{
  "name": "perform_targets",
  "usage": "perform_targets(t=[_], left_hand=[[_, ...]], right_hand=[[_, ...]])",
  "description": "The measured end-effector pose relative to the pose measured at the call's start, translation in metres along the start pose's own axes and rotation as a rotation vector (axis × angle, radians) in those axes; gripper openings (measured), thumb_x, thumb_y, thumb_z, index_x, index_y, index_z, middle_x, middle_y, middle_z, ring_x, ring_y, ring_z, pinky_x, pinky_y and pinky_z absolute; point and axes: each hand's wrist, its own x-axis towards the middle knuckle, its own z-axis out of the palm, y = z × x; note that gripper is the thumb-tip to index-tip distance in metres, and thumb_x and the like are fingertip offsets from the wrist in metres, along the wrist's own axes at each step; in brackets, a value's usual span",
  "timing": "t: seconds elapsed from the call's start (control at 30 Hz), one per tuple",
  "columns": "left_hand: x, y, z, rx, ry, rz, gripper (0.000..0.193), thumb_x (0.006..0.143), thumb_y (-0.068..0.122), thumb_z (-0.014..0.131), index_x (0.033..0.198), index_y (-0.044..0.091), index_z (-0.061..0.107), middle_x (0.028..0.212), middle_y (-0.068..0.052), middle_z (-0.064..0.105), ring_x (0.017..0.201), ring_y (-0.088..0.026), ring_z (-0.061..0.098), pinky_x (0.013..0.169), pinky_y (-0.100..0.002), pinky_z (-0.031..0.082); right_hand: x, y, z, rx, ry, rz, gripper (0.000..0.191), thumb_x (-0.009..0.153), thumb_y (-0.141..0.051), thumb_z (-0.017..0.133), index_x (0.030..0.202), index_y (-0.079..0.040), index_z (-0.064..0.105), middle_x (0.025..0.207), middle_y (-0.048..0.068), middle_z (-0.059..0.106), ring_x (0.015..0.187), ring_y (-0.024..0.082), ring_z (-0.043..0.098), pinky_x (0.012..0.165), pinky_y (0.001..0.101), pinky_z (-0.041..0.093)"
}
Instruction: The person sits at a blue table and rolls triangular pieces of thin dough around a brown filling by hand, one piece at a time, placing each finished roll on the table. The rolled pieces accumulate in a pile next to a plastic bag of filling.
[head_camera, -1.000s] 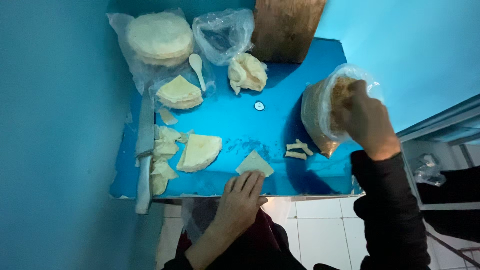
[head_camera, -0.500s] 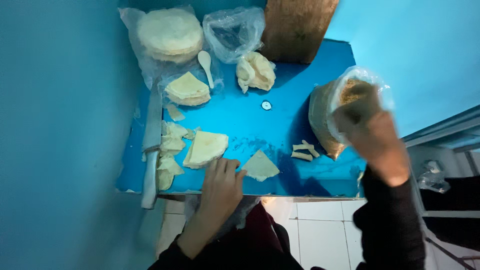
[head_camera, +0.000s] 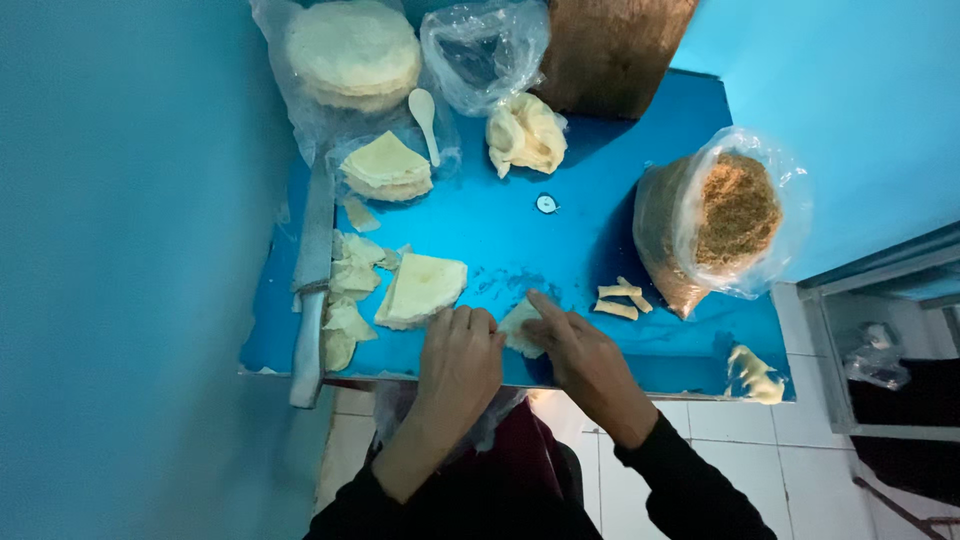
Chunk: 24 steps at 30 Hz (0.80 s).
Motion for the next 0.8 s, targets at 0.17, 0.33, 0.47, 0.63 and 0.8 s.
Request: perform_targets(t=[0.17, 0.33, 0.47, 0.63, 0.8], left_hand=[[-0.001, 0.002, 0.003, -0.002, -0.009, -0.003, 0.015, 0.092, 0.014, 0.072, 0.093, 0.001, 0.064, 0.087, -0.014, 0.063, 0.083, -0.031, 0.061, 0.076, -0.047, 0.048], [-0.002, 0.004, 0.0, -0.091, 0.095, 0.047, 0.011, 0.09, 0.01, 0.071, 0.091, 0.002, 0.063, 0.088, -0.013, 0.063, 0.084, -0.033, 0.061, 0.077, -0.047, 0.047], [-0.002, 0.007, 0.0, -0.183, 0.093, 0.003, 0.009, 0.092, 0.009, 0.069, 0.092, 0.004, 0.062, 0.088, -0.014, 0.063, 0.085, -0.034, 0.061, 0.077, -0.048, 0.047], [-0.002, 0.006, -0.001, -0.234, 0.066, -0.009, 0.007, 0.095, 0.009, 0.065, 0.097, 0.004, 0.06, 0.089, -0.014, 0.063, 0.086, -0.035, 0.061, 0.077, -0.049, 0.046], [-0.004, 0.004, -0.006, -0.305, 0.109, 0.01, 0.011, 0.095, 0.006, 0.063, 0.104, 0.003, 0.057, 0.093, -0.015, 0.065, 0.091, -0.038, 0.061, 0.079, -0.051, 0.047]], right_hand=[[-0.012, 0.003, -0.003, -0.179, -0.01, 0.008, 0.072, 0.09, 0.003, 0.061, 0.156, -0.013, 0.039, 0.101, 0.013, 0.075, 0.087, 0.032, 0.071, 0.071, 0.0413, 0.058], [-0.003, -0.004, -0.006, -0.186, -0.047, 0.043, 0.076, 0.089, 0.005, 0.061, 0.159, -0.014, 0.038, 0.097, 0.014, 0.072, 0.082, 0.028, 0.071, 0.066, 0.0386, 0.058], [0.007, -0.013, -0.005, -0.263, 0.008, -0.101, 0.071, 0.092, -0.004, 0.067, 0.157, -0.016, 0.04, 0.083, 0.008, 0.069, 0.078, 0.028, 0.067, 0.073, 0.0424, 0.052], [0.013, -0.017, -0.002, -0.176, 0.094, -0.155, 0.077, 0.089, 0.002, 0.065, 0.159, -0.017, 0.041, 0.093, 0.008, 0.073, 0.084, 0.027, 0.068, 0.08, 0.04, 0.053], [0.017, -0.014, -0.002, -0.132, 0.0, -0.105, 0.081, 0.082, 0.006, 0.063, 0.157, -0.016, 0.042, 0.096, 0.007, 0.076, 0.088, 0.026, 0.071, 0.083, 0.0429, 0.054]])
